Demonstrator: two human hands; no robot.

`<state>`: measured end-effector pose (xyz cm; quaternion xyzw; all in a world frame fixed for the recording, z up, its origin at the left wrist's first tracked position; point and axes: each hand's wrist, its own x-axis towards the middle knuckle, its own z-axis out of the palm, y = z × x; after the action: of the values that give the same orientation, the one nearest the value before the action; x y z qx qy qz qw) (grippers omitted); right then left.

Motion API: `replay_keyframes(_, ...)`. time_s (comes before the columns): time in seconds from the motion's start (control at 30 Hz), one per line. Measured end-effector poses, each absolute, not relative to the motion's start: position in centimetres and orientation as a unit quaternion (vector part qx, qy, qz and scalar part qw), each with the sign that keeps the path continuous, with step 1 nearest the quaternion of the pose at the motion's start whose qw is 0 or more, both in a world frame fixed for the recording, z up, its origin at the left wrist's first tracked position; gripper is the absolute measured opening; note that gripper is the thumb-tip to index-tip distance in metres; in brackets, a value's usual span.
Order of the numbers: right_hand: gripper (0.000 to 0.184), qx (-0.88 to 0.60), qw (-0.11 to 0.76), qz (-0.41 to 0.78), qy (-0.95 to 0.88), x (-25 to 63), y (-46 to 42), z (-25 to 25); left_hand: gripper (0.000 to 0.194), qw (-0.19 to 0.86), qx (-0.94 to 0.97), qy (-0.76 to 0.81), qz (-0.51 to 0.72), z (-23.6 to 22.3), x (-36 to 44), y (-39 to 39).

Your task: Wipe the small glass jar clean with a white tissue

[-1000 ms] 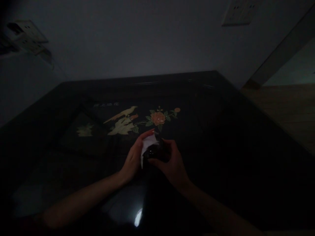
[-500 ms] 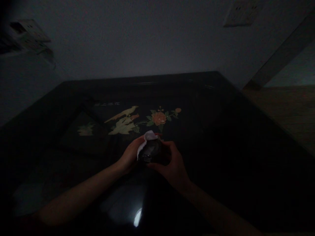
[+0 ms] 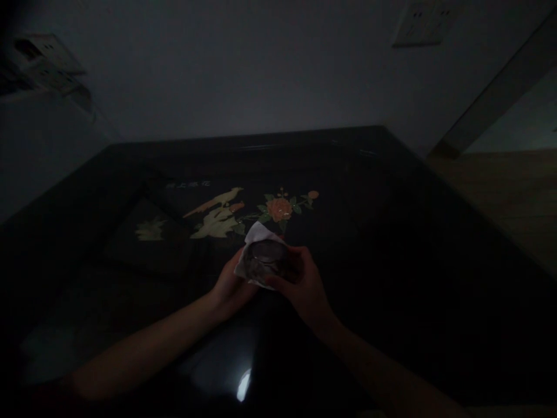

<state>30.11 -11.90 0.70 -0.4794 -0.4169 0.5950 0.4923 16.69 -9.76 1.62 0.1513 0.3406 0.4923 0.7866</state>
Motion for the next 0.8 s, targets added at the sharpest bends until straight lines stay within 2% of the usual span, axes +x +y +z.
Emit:
replay_keyframes(0.13,0.054,-0.494,0.506,0.563,-0.428,30.2,-11.8,0.6,0.024,0.754,0.158,0.350,0.533,1.2,17.1,-10.6)
replay_keyframes(0.33,0.056,-0.505,0.518,0.527,-0.446,30.1,-11.9,0.3,0.045,0.692,0.258,0.418,0.530,0.7,17.3,-11.7)
replay_keyframes(0.5,0.058,-0.530,0.512,0.524,-0.427,29.9,-12.1,0.8,0.055,0.552,0.486,0.434,0.520,0.5,17.0,-12.3)
replay_keyframes(0.67,0.049,-0.524,0.505,0.559,-0.398,29.6,-12.4,1.1,0.050,0.368,0.659,0.430,0.495,0.3,16.2,-11.6)
replay_keyframes(0.8,0.042,-0.523,0.488,0.592,-0.371,29.4,-12.6,0.5,0.045,0.332,0.709,0.406,0.472,0.4,15.5,-10.7)
